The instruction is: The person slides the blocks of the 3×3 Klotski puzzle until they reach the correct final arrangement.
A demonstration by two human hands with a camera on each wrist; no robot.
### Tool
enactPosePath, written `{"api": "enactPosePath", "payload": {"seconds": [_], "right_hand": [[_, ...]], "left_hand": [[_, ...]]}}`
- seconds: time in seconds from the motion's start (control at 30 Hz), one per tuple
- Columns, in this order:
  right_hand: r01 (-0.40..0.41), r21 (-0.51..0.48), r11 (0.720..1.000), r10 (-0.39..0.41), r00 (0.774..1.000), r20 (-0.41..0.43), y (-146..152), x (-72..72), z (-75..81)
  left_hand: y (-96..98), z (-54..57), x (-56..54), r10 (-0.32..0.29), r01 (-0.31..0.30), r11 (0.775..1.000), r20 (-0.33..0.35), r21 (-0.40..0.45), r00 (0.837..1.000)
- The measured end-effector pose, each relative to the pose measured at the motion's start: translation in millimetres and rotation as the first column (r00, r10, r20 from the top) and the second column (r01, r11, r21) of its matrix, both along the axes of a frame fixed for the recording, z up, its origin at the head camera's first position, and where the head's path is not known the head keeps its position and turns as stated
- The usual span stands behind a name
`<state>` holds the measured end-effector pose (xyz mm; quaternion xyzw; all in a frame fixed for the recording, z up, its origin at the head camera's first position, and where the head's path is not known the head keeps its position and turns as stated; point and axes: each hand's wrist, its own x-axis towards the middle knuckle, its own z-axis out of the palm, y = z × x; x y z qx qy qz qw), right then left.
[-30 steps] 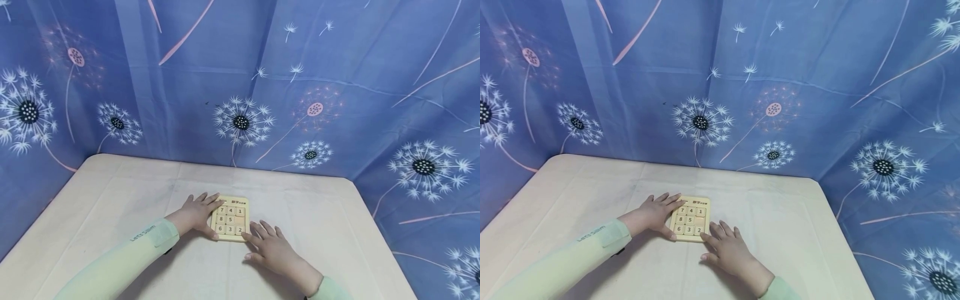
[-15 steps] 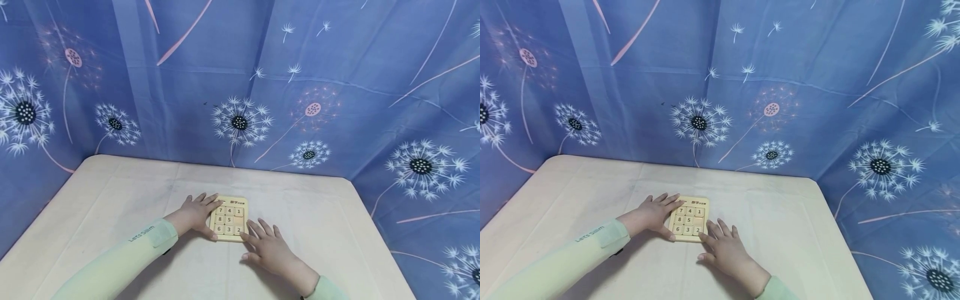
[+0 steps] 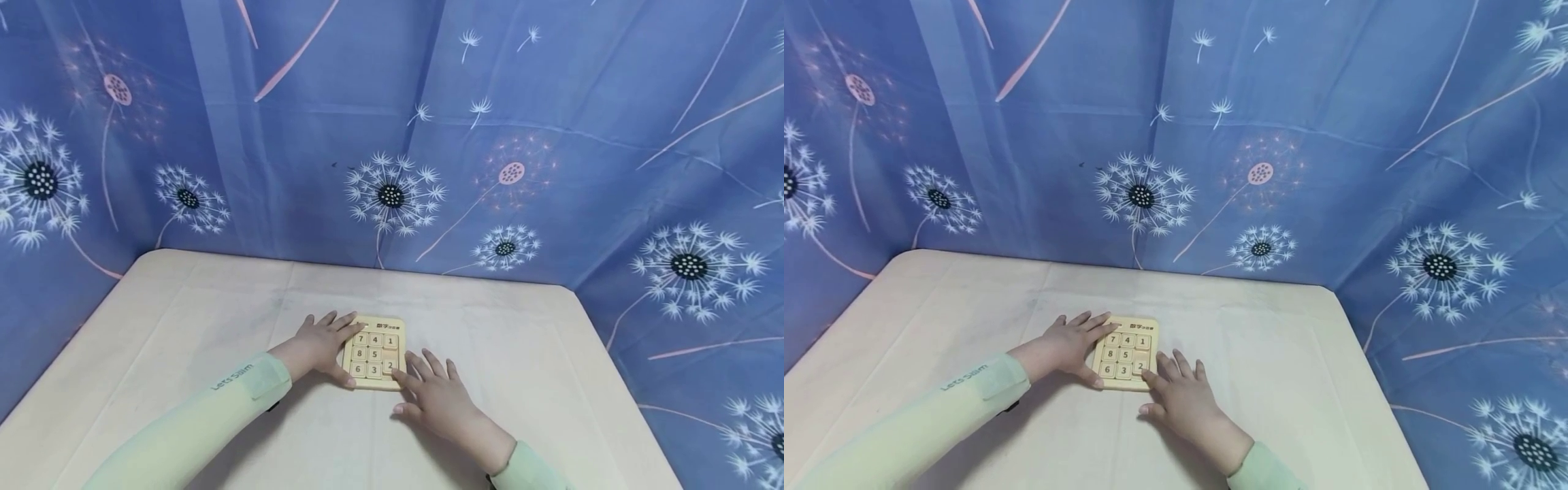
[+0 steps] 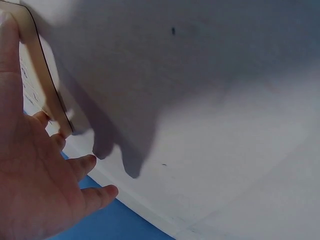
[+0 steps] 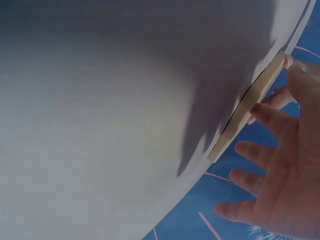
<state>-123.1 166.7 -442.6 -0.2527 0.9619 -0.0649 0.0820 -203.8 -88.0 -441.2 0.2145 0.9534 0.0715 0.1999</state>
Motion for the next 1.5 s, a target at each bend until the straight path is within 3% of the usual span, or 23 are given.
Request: {"api": "enactPosePath", "payload": {"seconds": [1.2, 1.5], "right_hand": [[0.046, -0.023, 0.999, -0.046, 0.999, 0.018, -1.4, -16.1, -5.2], [0.019, -0.032, 0.999, -0.018, 1.0, 0.023, 2.4, -20.9, -5.0]], "left_hand": [[1.7, 0.2, 0.4, 0.003, -0.003, 1.0, 0.012, -0.003, 1.0], [1.1, 2.1, -0.8, 0.008, -0.008, 1.0, 0.02, -0.005, 1.0]]}}
